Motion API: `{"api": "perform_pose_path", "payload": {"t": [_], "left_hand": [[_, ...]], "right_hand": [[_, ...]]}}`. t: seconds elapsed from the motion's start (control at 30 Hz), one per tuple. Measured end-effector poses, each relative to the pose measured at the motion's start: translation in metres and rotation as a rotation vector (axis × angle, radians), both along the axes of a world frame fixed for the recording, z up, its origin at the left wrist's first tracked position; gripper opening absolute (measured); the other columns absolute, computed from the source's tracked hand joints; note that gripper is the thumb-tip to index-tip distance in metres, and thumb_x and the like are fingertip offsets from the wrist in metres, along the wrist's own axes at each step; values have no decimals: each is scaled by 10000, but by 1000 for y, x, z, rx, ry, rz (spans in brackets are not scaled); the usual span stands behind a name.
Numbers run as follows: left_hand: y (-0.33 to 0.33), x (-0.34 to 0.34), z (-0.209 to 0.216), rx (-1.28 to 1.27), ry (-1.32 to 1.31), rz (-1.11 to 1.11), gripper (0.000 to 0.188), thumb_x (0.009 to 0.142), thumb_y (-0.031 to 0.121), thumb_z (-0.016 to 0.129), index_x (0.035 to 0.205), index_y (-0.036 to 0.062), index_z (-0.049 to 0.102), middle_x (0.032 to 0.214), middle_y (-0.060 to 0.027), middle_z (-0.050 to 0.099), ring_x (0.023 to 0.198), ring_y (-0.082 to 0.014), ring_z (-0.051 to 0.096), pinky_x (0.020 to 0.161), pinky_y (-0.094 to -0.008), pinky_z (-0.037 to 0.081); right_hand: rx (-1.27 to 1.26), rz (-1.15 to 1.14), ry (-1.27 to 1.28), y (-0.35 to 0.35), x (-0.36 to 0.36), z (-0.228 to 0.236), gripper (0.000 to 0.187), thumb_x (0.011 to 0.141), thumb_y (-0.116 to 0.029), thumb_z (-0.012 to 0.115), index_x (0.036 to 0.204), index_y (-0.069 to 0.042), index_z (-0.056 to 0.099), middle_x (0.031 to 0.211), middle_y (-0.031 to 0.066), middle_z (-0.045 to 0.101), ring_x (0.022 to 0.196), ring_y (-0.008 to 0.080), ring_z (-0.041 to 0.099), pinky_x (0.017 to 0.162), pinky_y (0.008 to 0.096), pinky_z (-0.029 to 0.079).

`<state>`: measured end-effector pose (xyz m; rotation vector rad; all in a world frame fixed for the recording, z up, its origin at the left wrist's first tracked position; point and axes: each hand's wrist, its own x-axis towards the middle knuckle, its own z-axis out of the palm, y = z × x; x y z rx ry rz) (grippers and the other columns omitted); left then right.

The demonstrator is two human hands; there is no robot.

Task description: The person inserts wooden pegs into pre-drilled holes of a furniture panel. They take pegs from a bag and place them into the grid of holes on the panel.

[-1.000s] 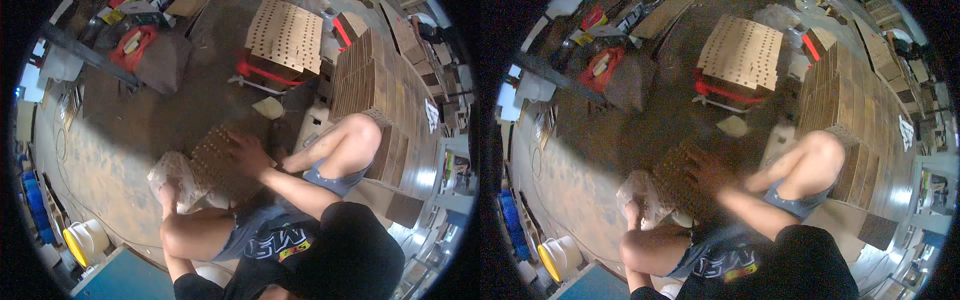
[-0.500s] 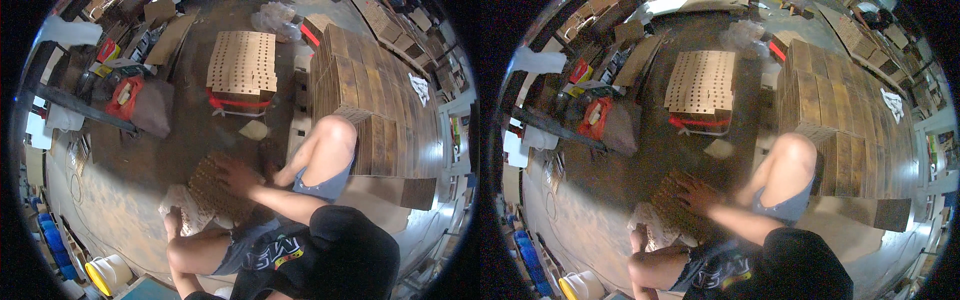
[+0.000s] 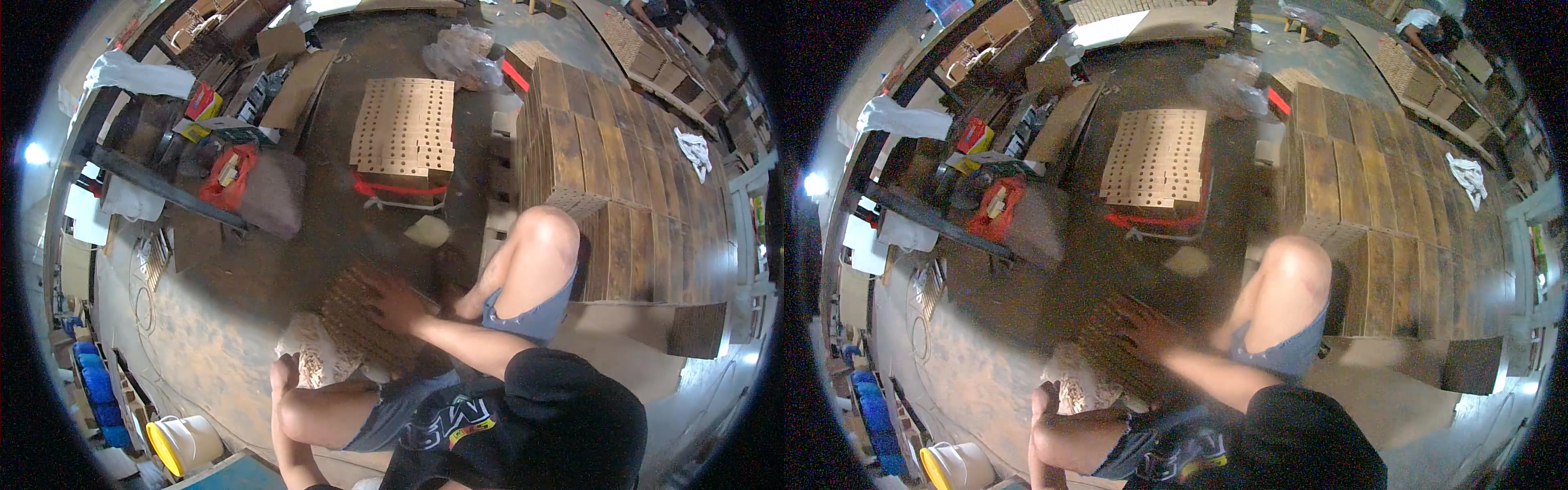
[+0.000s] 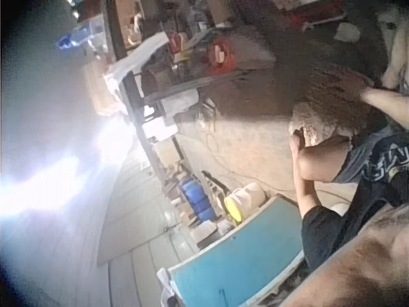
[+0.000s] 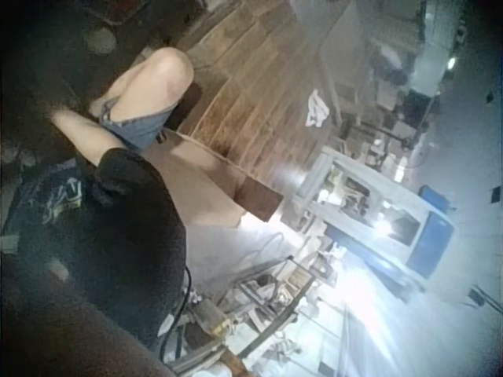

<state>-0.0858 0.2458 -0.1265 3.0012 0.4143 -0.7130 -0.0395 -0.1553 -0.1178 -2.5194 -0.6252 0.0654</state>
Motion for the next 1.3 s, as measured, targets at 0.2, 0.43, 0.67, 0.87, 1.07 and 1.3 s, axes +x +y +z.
{"api": "perform_pose_path", "payload": {"t": [0.2, 0.43, 0.67, 0.87, 1.07, 1.3], "left_hand": [[51, -13, 13, -266, -370, -149, 372, 958, 332, 590, 916, -34, 646, 853, -270, 667, 718, -344, 673, 669, -423, 508], [-91, 41, 150, -879, -532, 153, 231, 981, 250, 618, 964, 32, 691, 775, 5, 599, 700, -52, 511, 628, -229, 424], [-187, 72, 159, -1157, -303, 175, 428, 1006, 388, 570, 1074, -24, 662, 926, -92, 689, 895, -141, 626, 788, -316, 519], [-202, 74, 135, -1243, -270, 282, 403, 1012, 375, 568, 1112, -5, 658, 929, -83, 690, 903, -114, 621, 767, -312, 523], [-192, 86, 78, -1285, -582, 463, 489, 988, 493, 542, 1001, 23, 678, 787, -83, 665, 663, -164, 585, 627, -342, 486], [-167, 102, 41, -1383, -468, 953, 540, 975, 578, 527, 981, 58, 675, 698, -7, 543, 565, -132, 479, 544, -322, 423]], "right_hand": [[207, -32, 5, 8, -7, -16, 396, 915, -358, 623, 1265, -176, 652, 1566, 104, 350, 1397, 343, 374, 1155, 486, 329], [551, -160, 353, 33, 12, -7, 432, 959, -372, 609, 1327, -145, 608, 1286, 129, 649, 1209, 336, 594, 1081, 451, 425], [1046, -70, 570, 44, 44, 88, 316, 917, -175, 698, 1168, 12, 663, 1133, 153, 713, 1053, 218, 668, 936, 337, 510], [816, -91, 546, 27, 58, 85, 249, 905, -143, 696, 1099, 13, 697, 1062, 148, 732, 993, 200, 683, 889, 337, 530], [635, -254, 393, 1, 87, 49, 115, 980, -122, 621, 1017, -16, 643, 897, 35, 689, 815, 78, 593, 734, 257, 481], [100, 100, 262, -13, 83, 20, 164, 906, -131, 706, 1041, -39, 703, 968, 124, 717, 897, 194, 684, 777, 321, 535]]}}
